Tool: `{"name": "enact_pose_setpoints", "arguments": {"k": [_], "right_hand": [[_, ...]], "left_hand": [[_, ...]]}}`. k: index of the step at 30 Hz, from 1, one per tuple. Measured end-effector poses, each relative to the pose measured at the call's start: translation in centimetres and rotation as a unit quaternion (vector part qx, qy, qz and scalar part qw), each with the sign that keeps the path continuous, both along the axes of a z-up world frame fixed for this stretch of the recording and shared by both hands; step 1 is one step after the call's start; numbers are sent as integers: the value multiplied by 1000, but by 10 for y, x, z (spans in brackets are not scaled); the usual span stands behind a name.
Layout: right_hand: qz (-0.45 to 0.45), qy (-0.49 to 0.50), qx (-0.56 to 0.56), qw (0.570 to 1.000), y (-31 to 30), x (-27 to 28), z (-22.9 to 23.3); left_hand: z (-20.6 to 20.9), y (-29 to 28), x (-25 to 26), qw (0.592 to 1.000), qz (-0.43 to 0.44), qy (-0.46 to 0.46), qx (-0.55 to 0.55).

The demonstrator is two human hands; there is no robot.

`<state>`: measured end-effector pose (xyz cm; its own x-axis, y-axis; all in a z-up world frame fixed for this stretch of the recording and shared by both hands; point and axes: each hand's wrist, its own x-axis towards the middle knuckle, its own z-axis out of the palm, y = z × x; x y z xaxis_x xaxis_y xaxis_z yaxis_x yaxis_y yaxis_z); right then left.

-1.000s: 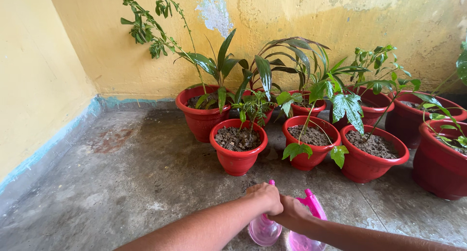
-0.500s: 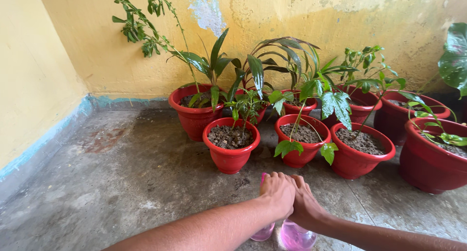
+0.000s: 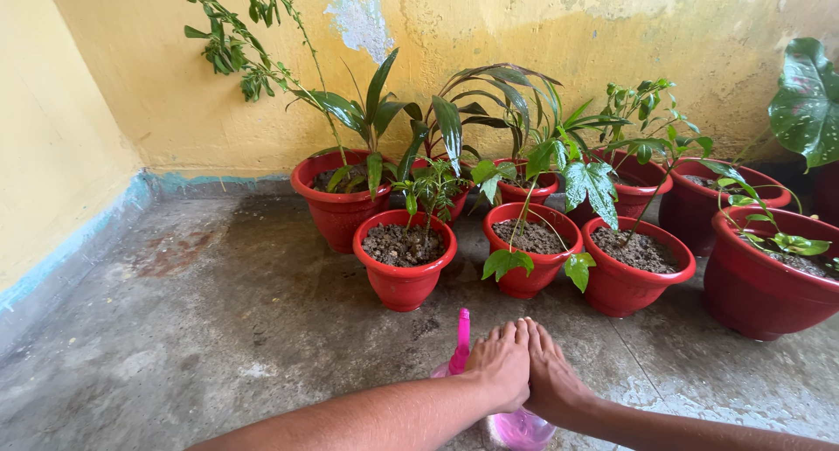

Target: The person uses a spray bottle to water a collection of potted plants by hand. The person holds the bottle and repeatedly pulls the trigger to spray water onto the leaves and soil of different plants in red pots.

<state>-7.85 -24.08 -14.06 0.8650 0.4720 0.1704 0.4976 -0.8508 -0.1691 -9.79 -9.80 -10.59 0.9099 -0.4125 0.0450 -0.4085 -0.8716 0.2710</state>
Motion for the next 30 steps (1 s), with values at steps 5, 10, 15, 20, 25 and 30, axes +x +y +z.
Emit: {"name": "enact_pose_setpoints", "arguments": {"k": [5, 10, 15, 20, 25, 30], "right_hand": [[15, 93, 39, 995, -19, 6, -8], [10, 117, 76, 990, -25, 10, -5], [-19, 170, 100, 980, -26, 7, 6], [23, 164, 92, 982, -31, 20, 5], [69, 216, 2, 974, -49, 51, 10], [57, 171, 29, 983, -52, 68, -26]], "left_hand": [[6, -10, -2, 986, 37, 157, -50], [9, -15, 0, 982, 46, 160, -92], [18, -20, -3, 981, 54, 170, -75], [17, -27, 0, 975, 70, 193, -80], [5, -40, 11, 970, 112, 179, -125], [-10, -59, 21, 911, 280, 191, -234]]}}
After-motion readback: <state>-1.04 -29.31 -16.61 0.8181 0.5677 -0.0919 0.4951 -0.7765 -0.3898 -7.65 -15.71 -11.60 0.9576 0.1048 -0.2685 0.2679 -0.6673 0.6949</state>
